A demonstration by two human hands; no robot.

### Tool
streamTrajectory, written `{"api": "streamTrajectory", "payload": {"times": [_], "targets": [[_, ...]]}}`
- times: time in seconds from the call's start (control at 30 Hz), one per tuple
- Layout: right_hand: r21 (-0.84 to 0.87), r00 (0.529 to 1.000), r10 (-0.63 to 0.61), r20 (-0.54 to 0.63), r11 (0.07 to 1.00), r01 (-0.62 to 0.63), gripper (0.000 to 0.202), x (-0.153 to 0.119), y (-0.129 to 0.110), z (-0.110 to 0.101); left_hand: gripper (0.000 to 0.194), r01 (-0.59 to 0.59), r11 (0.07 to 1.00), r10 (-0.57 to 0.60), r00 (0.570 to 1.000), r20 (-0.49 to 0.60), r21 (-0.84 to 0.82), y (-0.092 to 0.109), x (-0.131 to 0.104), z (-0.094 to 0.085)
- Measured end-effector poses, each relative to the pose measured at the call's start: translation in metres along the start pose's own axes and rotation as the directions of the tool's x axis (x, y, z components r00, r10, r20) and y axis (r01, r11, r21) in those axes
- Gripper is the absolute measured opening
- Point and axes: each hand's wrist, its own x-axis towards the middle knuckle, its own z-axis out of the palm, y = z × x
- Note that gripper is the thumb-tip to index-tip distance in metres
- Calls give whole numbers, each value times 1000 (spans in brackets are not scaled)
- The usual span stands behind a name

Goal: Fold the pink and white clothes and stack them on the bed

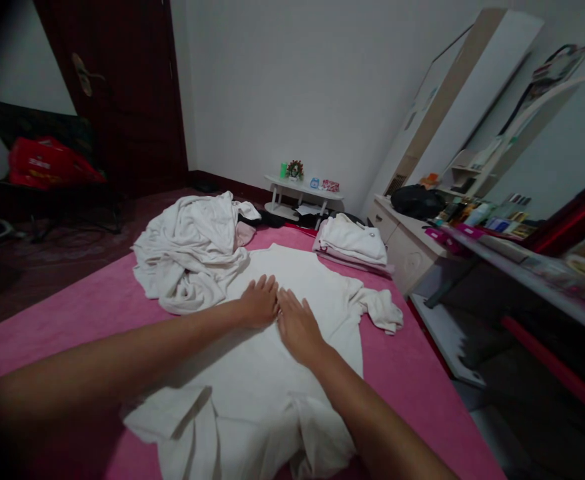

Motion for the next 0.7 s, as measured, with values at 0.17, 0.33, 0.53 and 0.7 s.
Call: {"api": "streamTrajectory", "payload": {"times": [0.17,0.33,0.53,0.7], "targets": [[-66,995,96,22,993,-94,55,-26,51,-4,59,-128,992,129,953,-273,23,-41,-30,14],[-239,928,372,1,901,-361,61,-35,68,-14,56,-114,992,126,935,-332,53,-62,-43,12],[-84,998,41,56,996,-36,57,-34,0,-11,67,-388,921,386,899,-207,35,-41,-61,4],[-88,994,62,92,995,-54,58,-47,15,-11,64,-474,880,473,880,-55,-16,-71,-86,-10]]}}
